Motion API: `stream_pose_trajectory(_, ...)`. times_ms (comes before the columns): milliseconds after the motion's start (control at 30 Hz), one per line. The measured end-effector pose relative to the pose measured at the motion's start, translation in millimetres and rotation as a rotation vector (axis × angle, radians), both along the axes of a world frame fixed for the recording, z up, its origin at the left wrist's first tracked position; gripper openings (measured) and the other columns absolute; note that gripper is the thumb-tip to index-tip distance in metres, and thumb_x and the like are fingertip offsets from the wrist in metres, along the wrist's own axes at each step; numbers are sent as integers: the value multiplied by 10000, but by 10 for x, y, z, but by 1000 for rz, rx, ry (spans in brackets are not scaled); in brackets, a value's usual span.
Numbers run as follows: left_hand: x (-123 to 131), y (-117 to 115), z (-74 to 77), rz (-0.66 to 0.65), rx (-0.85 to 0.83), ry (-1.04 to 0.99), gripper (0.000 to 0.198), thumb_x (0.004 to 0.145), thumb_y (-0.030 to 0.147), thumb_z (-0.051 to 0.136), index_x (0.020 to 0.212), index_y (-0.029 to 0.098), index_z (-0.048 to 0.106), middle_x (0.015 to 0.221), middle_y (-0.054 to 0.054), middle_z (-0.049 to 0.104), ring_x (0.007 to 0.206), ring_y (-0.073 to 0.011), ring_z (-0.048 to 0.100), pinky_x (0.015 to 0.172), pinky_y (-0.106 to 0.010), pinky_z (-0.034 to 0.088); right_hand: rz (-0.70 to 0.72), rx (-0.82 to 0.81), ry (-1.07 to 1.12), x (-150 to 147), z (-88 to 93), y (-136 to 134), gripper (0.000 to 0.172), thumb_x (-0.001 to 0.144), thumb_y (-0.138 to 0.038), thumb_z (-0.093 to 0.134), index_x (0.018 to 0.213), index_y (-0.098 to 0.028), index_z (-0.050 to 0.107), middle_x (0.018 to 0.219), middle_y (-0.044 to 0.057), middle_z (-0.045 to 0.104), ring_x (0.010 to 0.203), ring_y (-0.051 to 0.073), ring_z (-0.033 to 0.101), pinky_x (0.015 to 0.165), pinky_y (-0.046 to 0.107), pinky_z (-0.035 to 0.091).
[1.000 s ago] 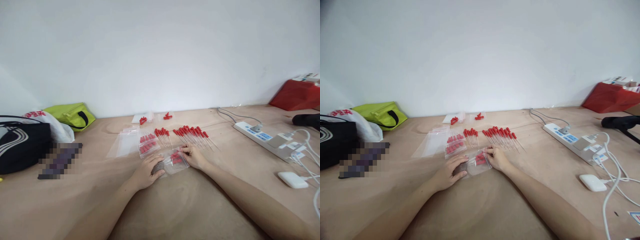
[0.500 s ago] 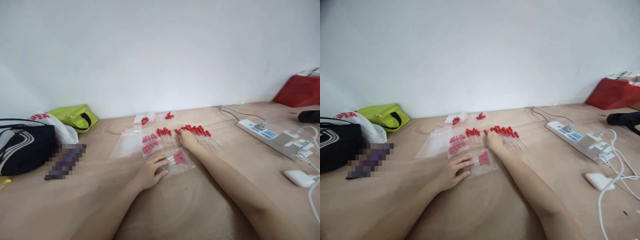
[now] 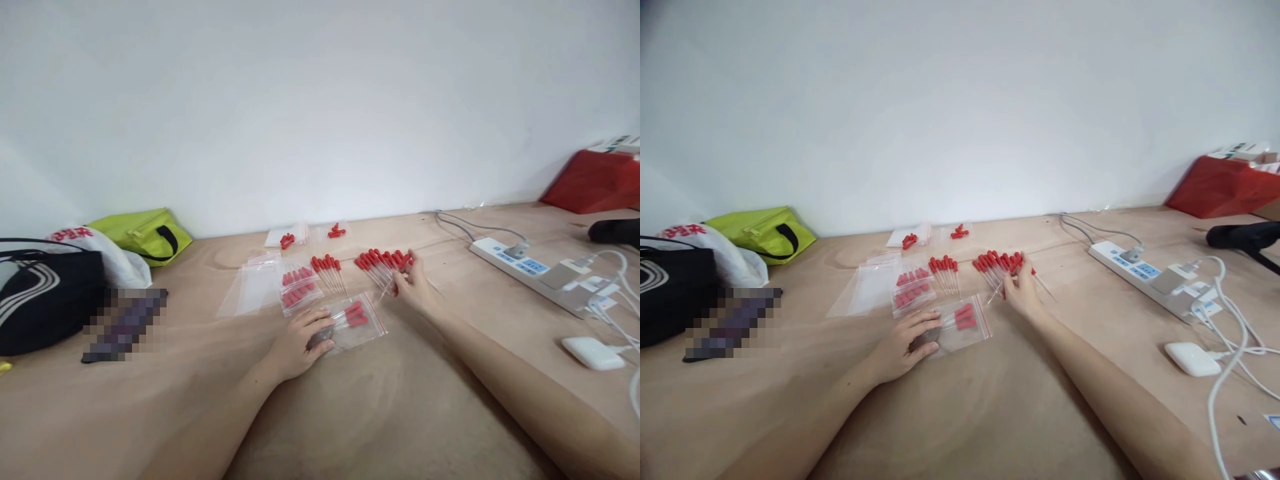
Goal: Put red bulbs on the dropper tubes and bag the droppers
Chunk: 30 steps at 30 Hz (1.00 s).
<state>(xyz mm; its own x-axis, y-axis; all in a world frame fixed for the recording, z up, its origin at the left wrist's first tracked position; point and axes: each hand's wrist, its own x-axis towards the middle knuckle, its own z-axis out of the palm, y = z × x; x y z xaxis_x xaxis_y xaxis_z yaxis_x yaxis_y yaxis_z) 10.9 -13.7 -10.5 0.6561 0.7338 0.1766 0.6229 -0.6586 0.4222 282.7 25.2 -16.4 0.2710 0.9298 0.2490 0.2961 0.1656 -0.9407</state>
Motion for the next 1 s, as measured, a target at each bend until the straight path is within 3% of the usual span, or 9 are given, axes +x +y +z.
stream_pose_trajectory(133,2,-1,3,-1,9,11,357,824,337,498,1165,233,506,1265,-62,486,1183,-212,422,1003,-419,330,2,-43,197,-67,-113,-163,581,728,-308,459,1218,-231,157,716,-46,469,491,117,533,489,276,495)
stream_pose_trajectory(300,7,-10,22,-62,50,37,301,844,312,468,1136,258,518,1238,-37,508,1194,-211,406,1015,-440,301,55,-38,309,-251,-115,-206,538,701,-334,514,1131,-240,206,682,-66,438,465,121,544,479,293,506)
stream_pose_trajectory(567,1,0,-3,-54,49,52,334,852,324,459,1174,242,495,1258,-55,487,1197,-209,401,1006,-439,313,159,-72,343,-309,-120,-304,513,674,-340,559,1061,-230,241,608,-93,468,456,116,549,459,267,497)
stream_pose_trajectory(800,8,-5,25,-32,45,50,359,841,327,475,1186,228,479,1253,-59,493,1182,-206,418,1001,-425,328,124,-158,545,-306,-65,-341,443,636,-365,625,911,-236,304,618,-91,506,510,115,598,510,259,522)
stream_pose_trajectory(1000,19,-16,49,-14,40,48,385,834,328,477,1201,212,455,1249,-64,493,1185,-207,410,1002,-417,333,65,-188,659,-287,-48,-349,342,650,-285,631,824,-226,344,632,-77,532,537,119,618,543,276,545)
